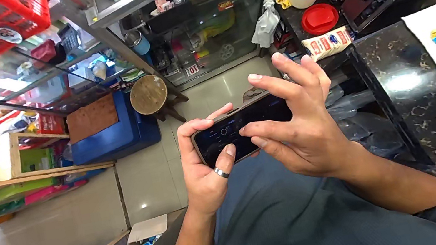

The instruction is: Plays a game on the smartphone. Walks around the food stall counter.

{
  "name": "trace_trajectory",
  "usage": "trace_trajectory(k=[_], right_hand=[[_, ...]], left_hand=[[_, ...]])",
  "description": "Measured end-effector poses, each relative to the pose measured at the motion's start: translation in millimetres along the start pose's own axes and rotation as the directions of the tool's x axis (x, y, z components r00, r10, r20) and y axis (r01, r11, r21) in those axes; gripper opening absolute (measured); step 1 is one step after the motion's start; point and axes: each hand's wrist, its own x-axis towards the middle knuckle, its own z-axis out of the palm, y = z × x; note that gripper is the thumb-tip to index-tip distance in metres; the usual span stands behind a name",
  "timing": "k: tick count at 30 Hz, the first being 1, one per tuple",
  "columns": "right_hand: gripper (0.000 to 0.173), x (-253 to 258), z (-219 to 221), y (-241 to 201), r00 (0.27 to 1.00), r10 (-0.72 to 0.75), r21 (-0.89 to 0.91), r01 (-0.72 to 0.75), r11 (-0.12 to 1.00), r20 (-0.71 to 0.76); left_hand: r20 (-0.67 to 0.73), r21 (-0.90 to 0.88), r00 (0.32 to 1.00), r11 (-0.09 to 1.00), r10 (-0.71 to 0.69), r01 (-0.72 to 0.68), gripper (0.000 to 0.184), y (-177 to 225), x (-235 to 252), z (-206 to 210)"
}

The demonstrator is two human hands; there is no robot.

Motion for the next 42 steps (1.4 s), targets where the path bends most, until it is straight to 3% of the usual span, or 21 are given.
trace_trajectory(k=[4,7,9,12,13,15,19,25,32,35,38,42], right_hand=[[0.023,0,-4,4,0.997,0.048,0.07,-0.043,0.997,-0.064],[0.032,-2,-8,8,0.938,0.333,0.36,-0.279,0.89,-0.097],[0.042,-3,-8,17,0.869,0.485,0.635,-0.427,0.643,0.094],[0.042,-4,-2,22,0.788,0.457,0.843,-0.521,0.136,0.414],[0.041,-5,0,21,0.786,0.427,0.859,-0.511,0.042,0.447],[0.037,-5,2,20,0.8,0.388,0.875,-0.483,-0.036,0.458],[0.033,-4,1,19,0.82,0.369,0.89,-0.453,-0.048,0.438],[0.03,-4,6,15,0.825,0.385,0.893,-0.45,0.005,0.414],[0.027,-2,9,19,0.746,0.474,0.859,-0.509,-0.047,0.468],[0.025,1,8,19,0.702,0.526,0.85,-0.521,-0.08,0.48],[0.033,0,5,27,0.744,0.451,0.86,-0.494,-0.127,0.494],[0.037,-2,2,32,0.814,0.327,0.877,-0.454,-0.158,0.48]], left_hand=[[0.031,-0.018,0.999,1.0,-0.014,0.014,0.05,1,0,-1],[0.03,-0.107,0.999,0.994,-0.03,0.033,0.049,0,0,-2],[0.017,-0.195,0.999,0.98,-0.036,0.038,0.044,-1,0,-2],[-0.026,-0.266,0.999,0.963,-0.045,0.036,0.035,-2,1,-4],[-0.038,-0.268,0.998,0.963,-0.048,0.036,0.035,-3,1,-5],[-0.039,-0.27,0.998,0.962,-0.058,0.046,0.035,-2,1,-8],[-0.104,-0.241,0.993,0.97,-0.064,0.037,0.036,-2,1,-4],[-0.314,-0.051,0.946,0.996,-0.082,0.069,0.032,-2,2,4],[-0.145,-0.205,0.986,0.977,-0.087,0.056,0.032,-2,2,-4],[-0.002,-0.263,0.995,0.96,-0.102,0.097,0.049,-3,4,-11],[0.042,-0.218,0.993,0.969,-0.111,0.118,0.071,-6,5,-14],[-0.065,-0.124,0.994,0.989,-0.093,0.085,0.068,-9,3,-8]])
